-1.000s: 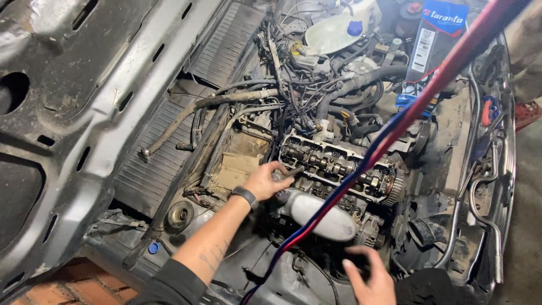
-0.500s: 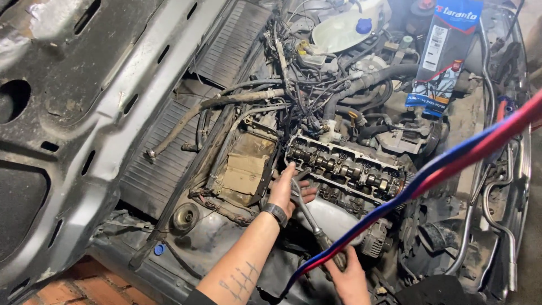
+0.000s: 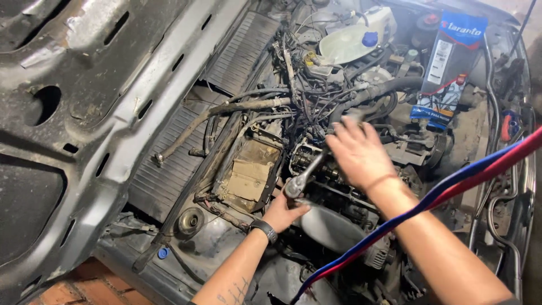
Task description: The person uses a torque wrench to tighten bolts on the exposed cylinder head of a car engine. They repeatedly position the wrench, apply force to tighten the bolts, and reposition their hands to access different areas of the engine block.
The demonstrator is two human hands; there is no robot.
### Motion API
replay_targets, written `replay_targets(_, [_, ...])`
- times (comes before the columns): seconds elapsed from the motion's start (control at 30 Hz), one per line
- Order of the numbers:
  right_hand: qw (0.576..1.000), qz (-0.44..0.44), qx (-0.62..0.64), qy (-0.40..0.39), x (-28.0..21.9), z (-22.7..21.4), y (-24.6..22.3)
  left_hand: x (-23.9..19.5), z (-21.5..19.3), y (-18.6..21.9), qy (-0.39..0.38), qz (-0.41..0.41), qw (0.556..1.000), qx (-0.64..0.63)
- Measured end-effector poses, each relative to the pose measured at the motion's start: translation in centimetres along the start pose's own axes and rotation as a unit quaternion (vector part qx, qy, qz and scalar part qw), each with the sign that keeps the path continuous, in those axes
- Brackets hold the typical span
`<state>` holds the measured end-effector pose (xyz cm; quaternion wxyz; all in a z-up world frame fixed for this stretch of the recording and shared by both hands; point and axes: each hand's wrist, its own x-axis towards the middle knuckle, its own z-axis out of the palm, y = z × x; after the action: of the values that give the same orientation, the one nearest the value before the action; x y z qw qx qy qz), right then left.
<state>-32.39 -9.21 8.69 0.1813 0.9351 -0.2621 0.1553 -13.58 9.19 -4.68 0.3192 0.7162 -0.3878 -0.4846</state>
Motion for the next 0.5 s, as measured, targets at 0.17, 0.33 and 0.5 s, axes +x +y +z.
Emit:
replay_targets(0.17, [0.999,-0.026,-0.031,-0.004,-3.1,3.6,-0.9,-5.7,-3.1,1.6,0.017,-0.027,0.998,-0.049])
replay_targets(0.33, [0.862,0.004,0.100,-0.497,-10.6,-3.0,-8.3,-9.7,-5.4,-0.8,-0.085,-0.208,0.956,-0.189])
replay_targets(0.5, [0.685,-0.119,0.474,-0.540,-15.7,-4.4,-18.9,-7.0,-5.8,4.9,-0.068,-0.288,0.925,-0.240])
